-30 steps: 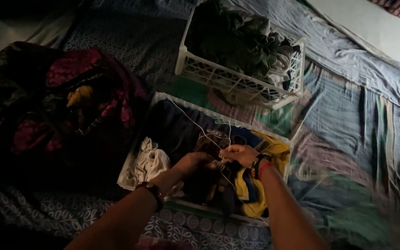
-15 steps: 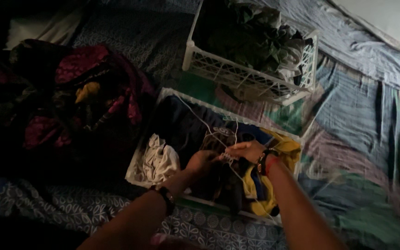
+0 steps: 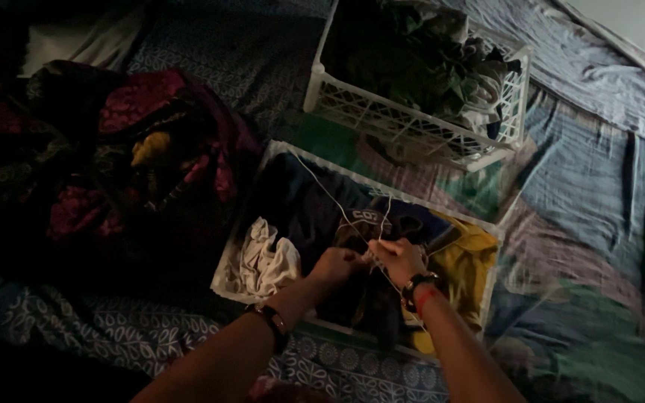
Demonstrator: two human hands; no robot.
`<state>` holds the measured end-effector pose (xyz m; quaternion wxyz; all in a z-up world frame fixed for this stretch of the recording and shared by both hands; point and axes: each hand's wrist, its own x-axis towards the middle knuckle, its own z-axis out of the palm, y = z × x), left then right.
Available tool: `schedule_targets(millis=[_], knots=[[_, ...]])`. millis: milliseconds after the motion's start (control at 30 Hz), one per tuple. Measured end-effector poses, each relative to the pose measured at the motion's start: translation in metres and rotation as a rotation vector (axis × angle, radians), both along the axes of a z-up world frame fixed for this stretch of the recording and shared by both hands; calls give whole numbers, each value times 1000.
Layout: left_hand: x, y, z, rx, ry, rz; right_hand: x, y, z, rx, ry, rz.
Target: The person folds various garments, including a red striped shirt, a yellow shirt, and a patterned cloth, by hand. They place the folded items into a white plastic basket, stacking them neatly.
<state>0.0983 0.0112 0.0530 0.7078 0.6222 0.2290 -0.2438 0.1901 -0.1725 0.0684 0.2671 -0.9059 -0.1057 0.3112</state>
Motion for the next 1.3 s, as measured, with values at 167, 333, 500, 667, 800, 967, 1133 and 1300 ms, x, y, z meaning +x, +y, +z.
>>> schedule_targets(millis=[167, 333, 500, 667, 800, 967, 1133, 1300], knots=[[-2, 8, -6, -6, 2, -119, 10, -6, -1, -58, 92, -6], [-6, 5, -7, 27, -138, -146, 28, -9, -6, 31, 227, 21], [-14, 8, -6, 70, -282, -124, 26, -7, 6, 4, 302, -186], [-17, 11, 3, 122, -292, -121, 31, -7, 13, 65, 296, -100], [-17, 3, -4, 211, -314, -59, 34, -2, 29, -3, 299, -72], [-12, -2, -13, 362, -305, -59, 37, -1, 25, 39, 303, 16], [-7, -6, -10, 395, -262, -31, 39, -15, 5, 111, 333, 127], [4, -12, -8, 505, -123, -81, 45, -26, -19, 100, 384, 35]])
